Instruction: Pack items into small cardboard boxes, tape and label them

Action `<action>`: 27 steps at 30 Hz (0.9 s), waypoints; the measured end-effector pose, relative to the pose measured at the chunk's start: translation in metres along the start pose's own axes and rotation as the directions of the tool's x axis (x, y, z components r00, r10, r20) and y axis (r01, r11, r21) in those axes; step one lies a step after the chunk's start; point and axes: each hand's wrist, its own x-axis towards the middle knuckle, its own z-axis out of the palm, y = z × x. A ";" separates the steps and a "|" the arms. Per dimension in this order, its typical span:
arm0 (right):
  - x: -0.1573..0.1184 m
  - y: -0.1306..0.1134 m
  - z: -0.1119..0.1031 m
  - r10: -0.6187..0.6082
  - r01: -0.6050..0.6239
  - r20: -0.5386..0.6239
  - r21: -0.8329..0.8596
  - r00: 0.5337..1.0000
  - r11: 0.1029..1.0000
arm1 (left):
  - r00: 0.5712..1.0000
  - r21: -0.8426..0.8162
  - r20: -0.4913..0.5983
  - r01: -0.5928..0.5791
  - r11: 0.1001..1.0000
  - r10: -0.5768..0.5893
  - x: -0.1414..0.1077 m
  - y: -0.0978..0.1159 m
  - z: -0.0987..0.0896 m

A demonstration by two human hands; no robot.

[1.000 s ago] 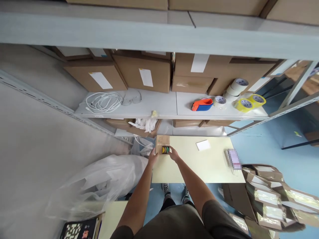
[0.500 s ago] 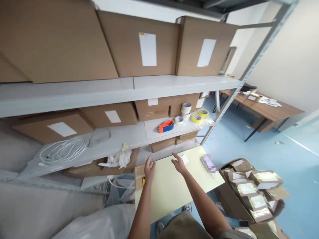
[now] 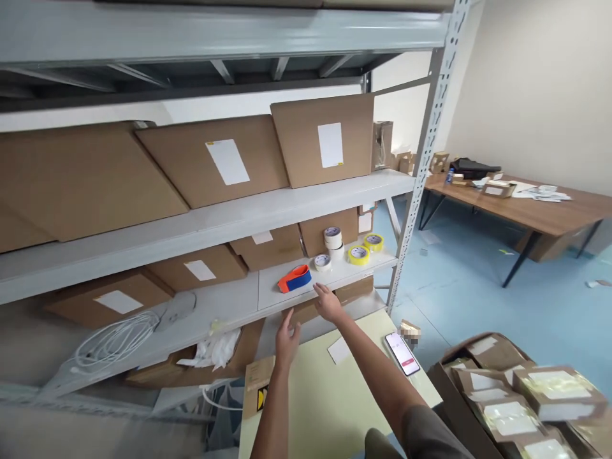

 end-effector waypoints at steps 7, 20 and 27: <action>0.110 -0.041 0.007 0.018 0.053 0.239 -0.286 0.971 0.957 | 0.993 0.075 -0.078 0.099 0.992 -0.093 -0.032 0.015 -0.045; 0.035 -0.095 0.041 -0.163 0.251 0.210 -0.515 0.964 0.820 | 0.995 0.105 -0.060 0.085 0.991 -0.079 -0.079 -0.003 -0.111; -0.074 -0.085 0.085 -0.101 0.186 0.189 -0.510 0.977 0.840 | 0.993 0.001 -0.027 0.116 0.993 -0.116 -0.097 -0.034 -0.120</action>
